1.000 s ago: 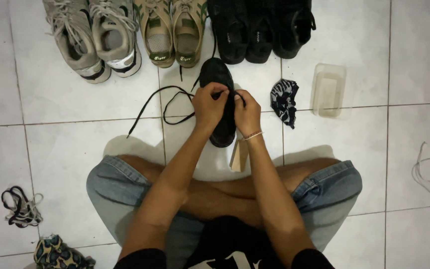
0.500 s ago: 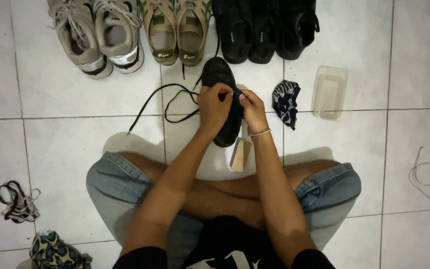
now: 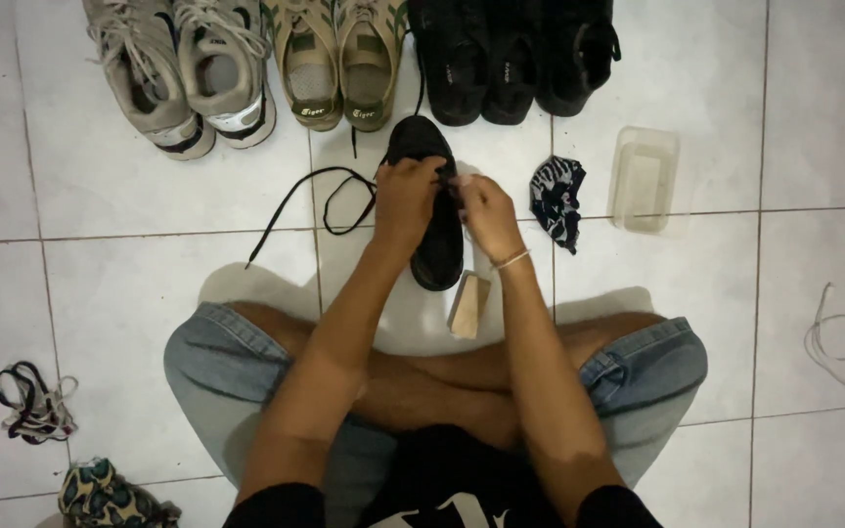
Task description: Threading a shoelace through the eyelets of a black shoe while sitting on the floor
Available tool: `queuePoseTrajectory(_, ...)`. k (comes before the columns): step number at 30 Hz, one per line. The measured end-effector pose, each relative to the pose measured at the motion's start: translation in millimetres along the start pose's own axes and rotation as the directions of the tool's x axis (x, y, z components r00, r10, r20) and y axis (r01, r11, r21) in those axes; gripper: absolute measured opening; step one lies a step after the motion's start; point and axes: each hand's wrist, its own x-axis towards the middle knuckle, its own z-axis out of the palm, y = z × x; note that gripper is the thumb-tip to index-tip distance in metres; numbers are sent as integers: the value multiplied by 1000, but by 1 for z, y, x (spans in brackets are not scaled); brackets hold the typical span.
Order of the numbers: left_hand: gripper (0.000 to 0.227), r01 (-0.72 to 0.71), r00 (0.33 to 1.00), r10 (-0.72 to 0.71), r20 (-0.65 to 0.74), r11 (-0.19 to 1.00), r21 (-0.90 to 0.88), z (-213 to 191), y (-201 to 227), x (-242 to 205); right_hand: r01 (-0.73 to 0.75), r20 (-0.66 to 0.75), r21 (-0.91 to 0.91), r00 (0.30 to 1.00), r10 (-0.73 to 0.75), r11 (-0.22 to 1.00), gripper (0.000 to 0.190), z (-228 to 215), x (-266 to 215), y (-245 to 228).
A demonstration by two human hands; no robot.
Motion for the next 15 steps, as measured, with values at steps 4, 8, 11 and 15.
queuePoseTrajectory(4,30,-25,999,22,-23,990,-137,-25,21,3,138,-57,-71,988,-143,988,16,9,28,45)
queuePoseTrajectory(8,23,-4,1000,3,-5,981,-196,-24,17,2,200,-52,-208,975,-215,958,12,5,32,30)
queuePoseTrajectory(11,37,-103,994,102,-43,995,-9,-12,1,1,266,-30,-242,959,-281,933,9,0,30,16)
queuePoseTrajectory(15,42,-139,984,158,-87,973,186,-14,11,5,238,-107,-89,963,-247,967,9,5,28,16)
